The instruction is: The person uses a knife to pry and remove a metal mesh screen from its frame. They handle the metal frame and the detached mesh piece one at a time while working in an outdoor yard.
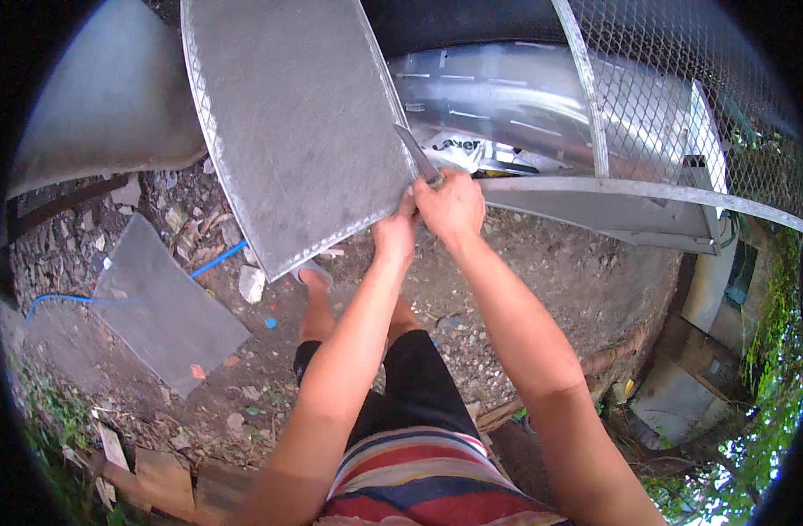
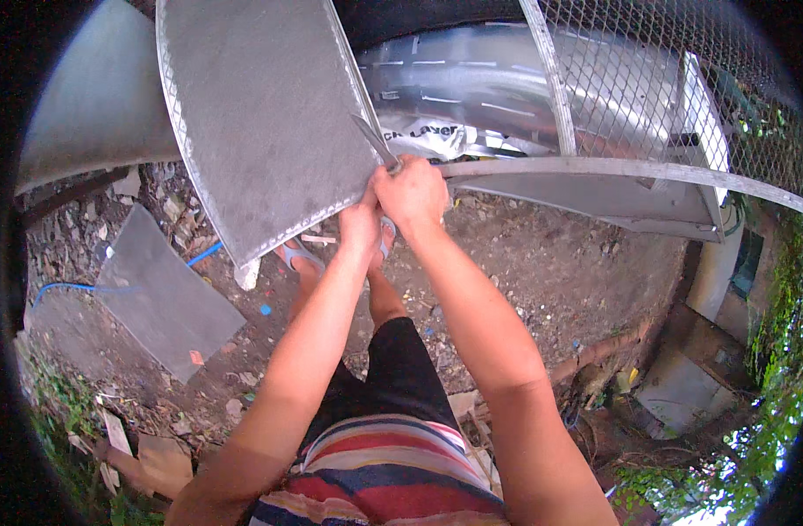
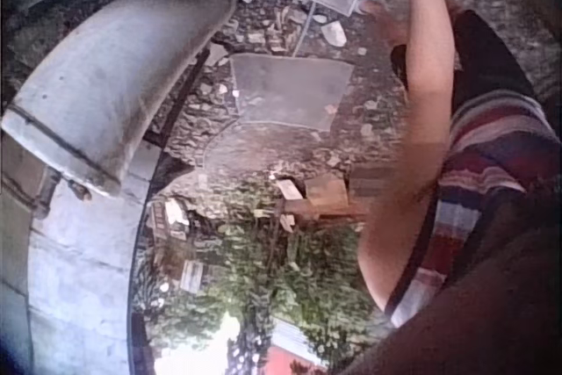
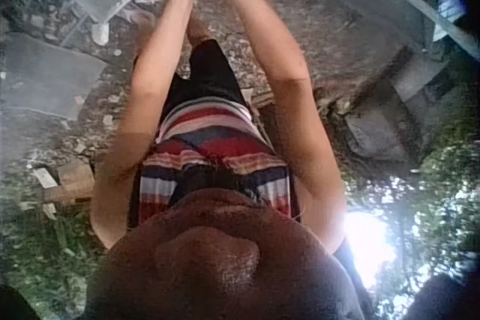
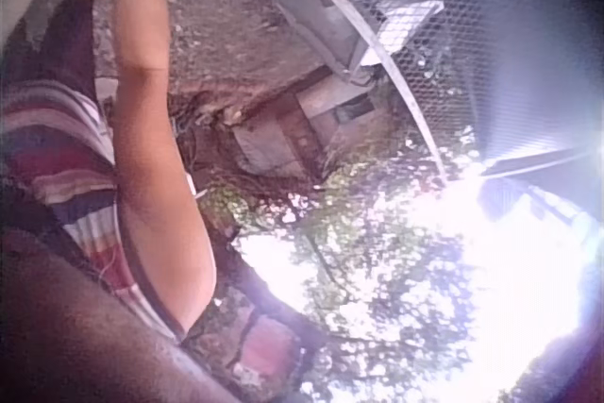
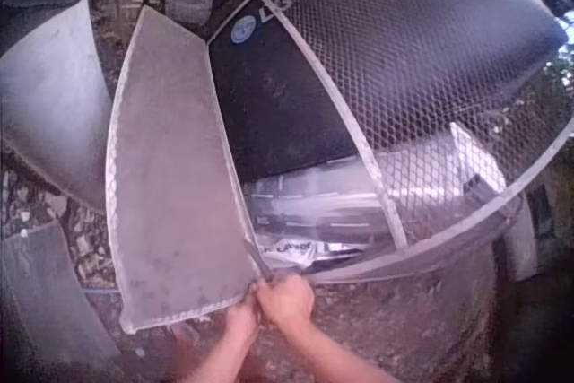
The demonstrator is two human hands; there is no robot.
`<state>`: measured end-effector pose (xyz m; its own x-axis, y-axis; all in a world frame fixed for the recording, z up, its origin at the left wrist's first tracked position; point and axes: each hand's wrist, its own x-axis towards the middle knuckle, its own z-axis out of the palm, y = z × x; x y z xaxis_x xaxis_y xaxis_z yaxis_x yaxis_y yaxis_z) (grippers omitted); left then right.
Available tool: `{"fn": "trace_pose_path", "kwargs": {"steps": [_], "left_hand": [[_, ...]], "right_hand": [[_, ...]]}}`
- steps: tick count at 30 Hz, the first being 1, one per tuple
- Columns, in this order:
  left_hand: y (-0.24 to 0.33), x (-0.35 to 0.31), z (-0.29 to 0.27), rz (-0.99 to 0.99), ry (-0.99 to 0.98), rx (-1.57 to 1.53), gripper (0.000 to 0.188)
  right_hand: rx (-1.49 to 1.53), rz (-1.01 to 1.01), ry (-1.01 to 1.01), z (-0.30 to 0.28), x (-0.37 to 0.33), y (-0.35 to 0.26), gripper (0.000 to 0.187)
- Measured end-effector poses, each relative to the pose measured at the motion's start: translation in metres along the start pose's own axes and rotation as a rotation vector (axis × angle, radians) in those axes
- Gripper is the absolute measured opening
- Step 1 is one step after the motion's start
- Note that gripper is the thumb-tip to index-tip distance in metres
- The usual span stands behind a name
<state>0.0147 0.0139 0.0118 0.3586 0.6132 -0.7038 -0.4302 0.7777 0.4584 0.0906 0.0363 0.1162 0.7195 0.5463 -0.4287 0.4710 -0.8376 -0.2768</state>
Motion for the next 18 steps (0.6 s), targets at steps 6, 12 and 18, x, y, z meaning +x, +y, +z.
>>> {"fn": "trace_pose_path", "kwargs": {"steps": [6,12,18], "left_hand": [[-0.008,0.004,-0.003,0.038,-0.031,-0.023,0.041],[-0.001,-0.006,-0.002,0.019,0.052,-0.072,0.044],[0.001,-0.005,0.001,0.063,0.072,-0.018,0.048]], "right_hand": [[-0.495,-0.129,-0.127,-0.017,0.033,-0.027,0.04],[-0.482,-0.174,-0.38,-0.035,0.078,-0.027,0.046],[-0.146,-0.064,-0.147,-0.033,0.049,-0.02,0.034]]}}
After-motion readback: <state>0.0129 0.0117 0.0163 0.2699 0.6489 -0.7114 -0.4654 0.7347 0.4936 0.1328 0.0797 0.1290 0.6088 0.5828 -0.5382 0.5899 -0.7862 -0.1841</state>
